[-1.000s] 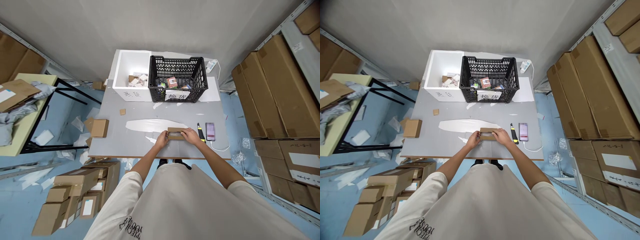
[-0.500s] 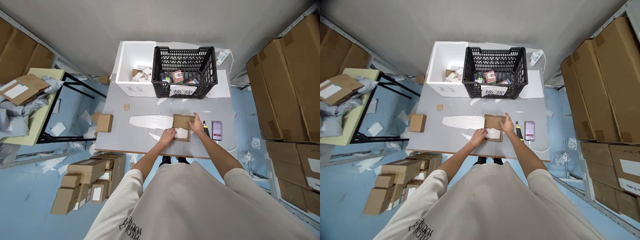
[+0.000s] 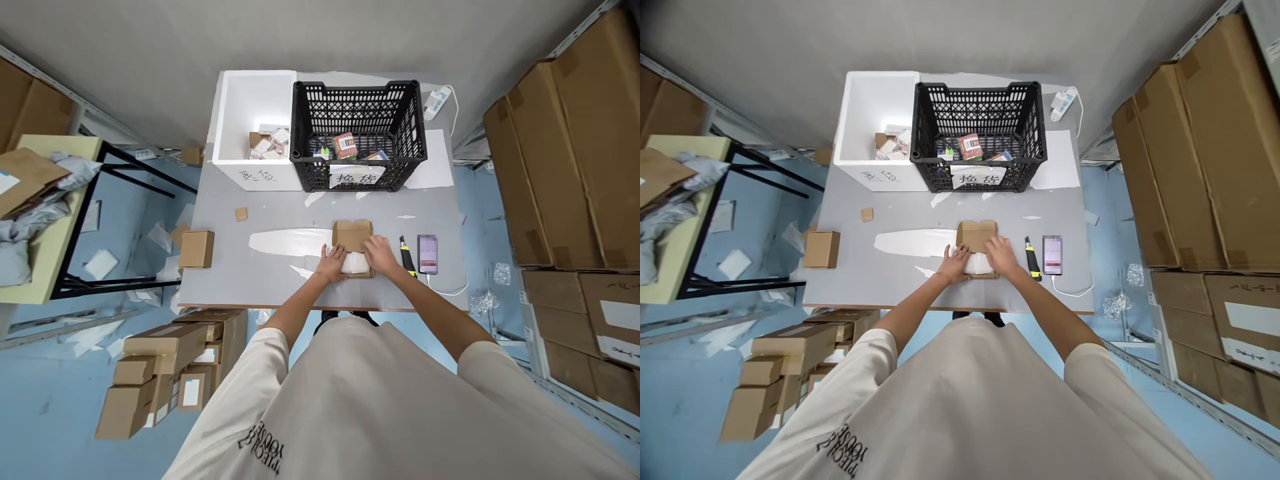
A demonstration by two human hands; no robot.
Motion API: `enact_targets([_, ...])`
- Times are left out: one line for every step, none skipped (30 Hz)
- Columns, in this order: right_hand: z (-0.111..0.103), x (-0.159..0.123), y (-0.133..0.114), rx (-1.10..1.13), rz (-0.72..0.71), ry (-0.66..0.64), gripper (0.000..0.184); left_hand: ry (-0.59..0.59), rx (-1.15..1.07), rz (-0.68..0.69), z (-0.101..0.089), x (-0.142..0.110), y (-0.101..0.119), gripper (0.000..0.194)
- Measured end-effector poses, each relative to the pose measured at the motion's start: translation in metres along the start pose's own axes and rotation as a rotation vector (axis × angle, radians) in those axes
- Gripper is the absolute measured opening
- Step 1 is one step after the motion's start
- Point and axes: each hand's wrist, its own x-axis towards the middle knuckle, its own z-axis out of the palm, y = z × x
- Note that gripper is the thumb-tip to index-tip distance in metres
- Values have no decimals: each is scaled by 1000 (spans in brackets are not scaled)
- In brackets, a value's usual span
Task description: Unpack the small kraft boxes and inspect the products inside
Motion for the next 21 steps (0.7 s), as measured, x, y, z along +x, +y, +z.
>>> enact_targets([0, 0, -4, -12, -106, -96, 37, 2, 0, 7, -1, -1, -1, 100])
enact_targets([1, 1, -8, -29, -193, -170, 37, 2, 2, 12, -1, -1, -2, 100])
enact_targets([4, 2, -12, -49, -261, -221, 38, 1, 5, 16, -2, -2, -2, 99])
enact_targets([7, 3, -15, -71, -309, -253, 41, 0, 8, 19, -1, -2, -3, 98])
enact_targets([10, 4, -17, -94, -341, -272, 45, 1, 11, 20, -1, -2, -4, 97])
enact_targets([13, 4, -18, -115, -359, -283, 49, 2, 12, 19, 0, -3, -4, 97])
enact_targets([16, 5, -19, -132, -368, -294, 53, 4, 11, 17, 1, -3, -5, 97])
enact_targets([18, 5, -19, -145, -370, -304, 57, 8, 9, 13, 2, -3, -5, 96])
enact_targets([20, 5, -18, -152, -368, -312, 60, 14, 7, 9, 3, -3, -5, 96])
enact_targets([20, 5, -17, -154, -364, -317, 61, 19, 4, 6, 4, -3, -6, 96])
enact_targets([21, 4, -16, -152, -360, -318, 61, 24, 1, 4, 5, -4, -6, 96])
enact_targets([21, 3, -14, -150, -357, -313, 59, 28, -1, 5, 5, -4, -6, 96])
enact_targets([21, 1, -13, -150, -356, -304, 55, 31, -3, 8, 5, -4, -6, 96])
enact_targets([21, 0, -11, -152, -356, -295, 51, 33, -4, 11, 5, -4, -5, 96])
enact_targets([21, -2, -11, -153, -357, -287, 47, 33, -4, 14, 5, -4, -5, 96])
enact_targets([21, -3, -10, -151, -357, -282, 44, 33, -5, 15, 4, -4, -5, 96])
enact_targets([22, -4, -10, -150, -358, -280, 43, 31, -6, 15, 4, -4, -5, 96])
enact_targets([22, -4, -10, -149, -359, -280, 44, 28, -8, 14, 3, -4, -5, 96])
enact_targets([23, -4, -10, -151, -362, -282, 44, 24, -10, 12, 3, -4, -5, 96])
enact_targets([23, -4, -10, -156, -367, -286, 44, 19, -12, 11, 2, -4, -5, 95])
enact_targets([24, -3, -10, -162, -371, -290, 43, 14, -12, 11, 2, -4, -5, 95])
